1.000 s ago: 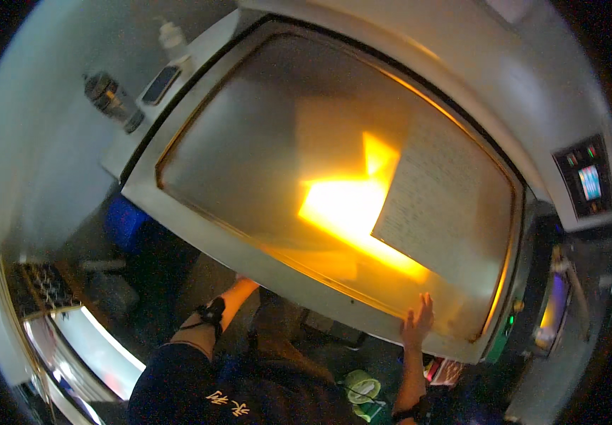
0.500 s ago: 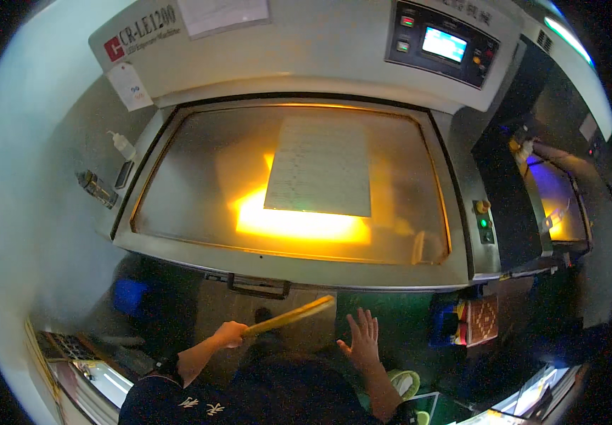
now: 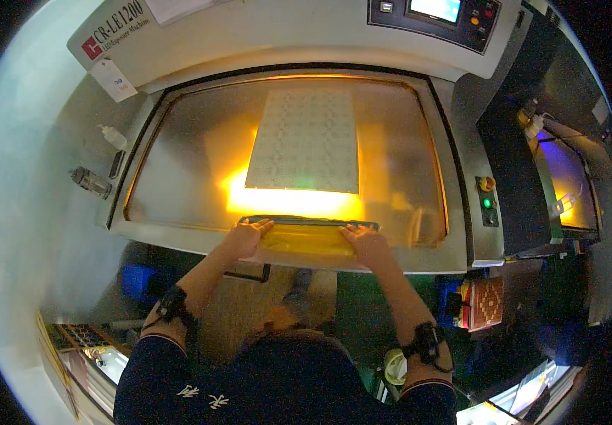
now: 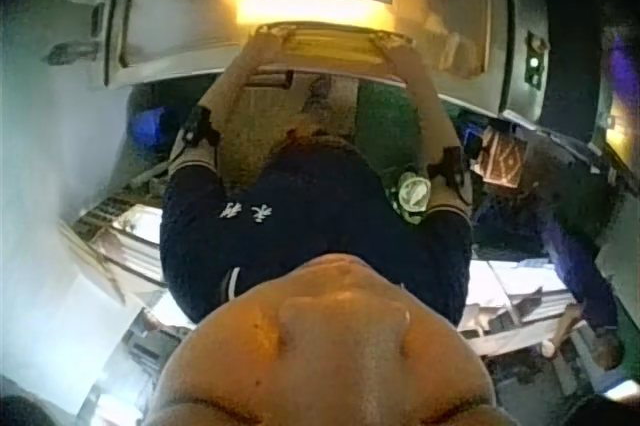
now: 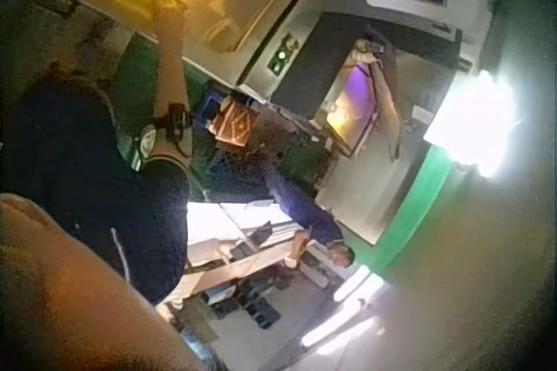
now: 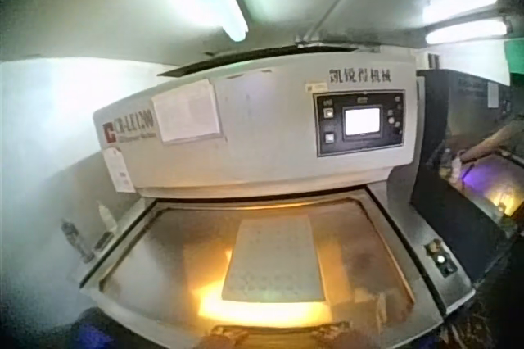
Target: The person is operating an exposure machine to process large industrial sheets, placing them in the machine, securing them, and then sorting them at a workstation.
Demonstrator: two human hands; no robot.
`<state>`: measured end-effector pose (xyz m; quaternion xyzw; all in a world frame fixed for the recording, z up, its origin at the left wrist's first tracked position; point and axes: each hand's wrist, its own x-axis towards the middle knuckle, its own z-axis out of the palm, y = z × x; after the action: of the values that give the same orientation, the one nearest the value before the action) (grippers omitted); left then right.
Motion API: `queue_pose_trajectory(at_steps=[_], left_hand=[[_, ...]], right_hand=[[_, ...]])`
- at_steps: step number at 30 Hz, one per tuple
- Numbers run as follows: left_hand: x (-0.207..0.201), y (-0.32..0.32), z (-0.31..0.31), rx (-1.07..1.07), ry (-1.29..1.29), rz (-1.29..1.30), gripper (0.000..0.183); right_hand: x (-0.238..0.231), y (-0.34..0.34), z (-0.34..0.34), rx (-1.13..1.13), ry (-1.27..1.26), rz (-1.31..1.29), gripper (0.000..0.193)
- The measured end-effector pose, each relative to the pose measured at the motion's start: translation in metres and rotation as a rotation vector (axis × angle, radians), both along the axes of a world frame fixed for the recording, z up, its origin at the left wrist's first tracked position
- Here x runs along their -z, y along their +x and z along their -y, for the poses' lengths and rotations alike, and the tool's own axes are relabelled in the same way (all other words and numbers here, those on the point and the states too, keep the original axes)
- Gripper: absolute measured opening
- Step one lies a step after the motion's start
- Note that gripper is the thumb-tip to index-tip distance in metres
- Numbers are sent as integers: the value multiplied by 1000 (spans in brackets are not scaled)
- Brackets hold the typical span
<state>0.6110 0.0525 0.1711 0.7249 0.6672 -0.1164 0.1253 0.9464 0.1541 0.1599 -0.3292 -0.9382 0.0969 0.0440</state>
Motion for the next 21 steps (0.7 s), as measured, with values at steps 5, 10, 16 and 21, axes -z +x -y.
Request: queue_pose_trajectory(at_steps=[5,10,16,21], left_hand=[[15,-61,-105,74,-59,-17,74],[10,-143,-281,2,-95,105,72],[74,-260,-457,4,234,-79,68],[78,-298,-557,55,303,24,65]], right_hand=[[37,-51,-110,-96,36,206,63],[-6,-148,-276,51,-281,243,69],[37,-257,-451,52,51,210,77],[62,-301,-556,102,102,148,78]])
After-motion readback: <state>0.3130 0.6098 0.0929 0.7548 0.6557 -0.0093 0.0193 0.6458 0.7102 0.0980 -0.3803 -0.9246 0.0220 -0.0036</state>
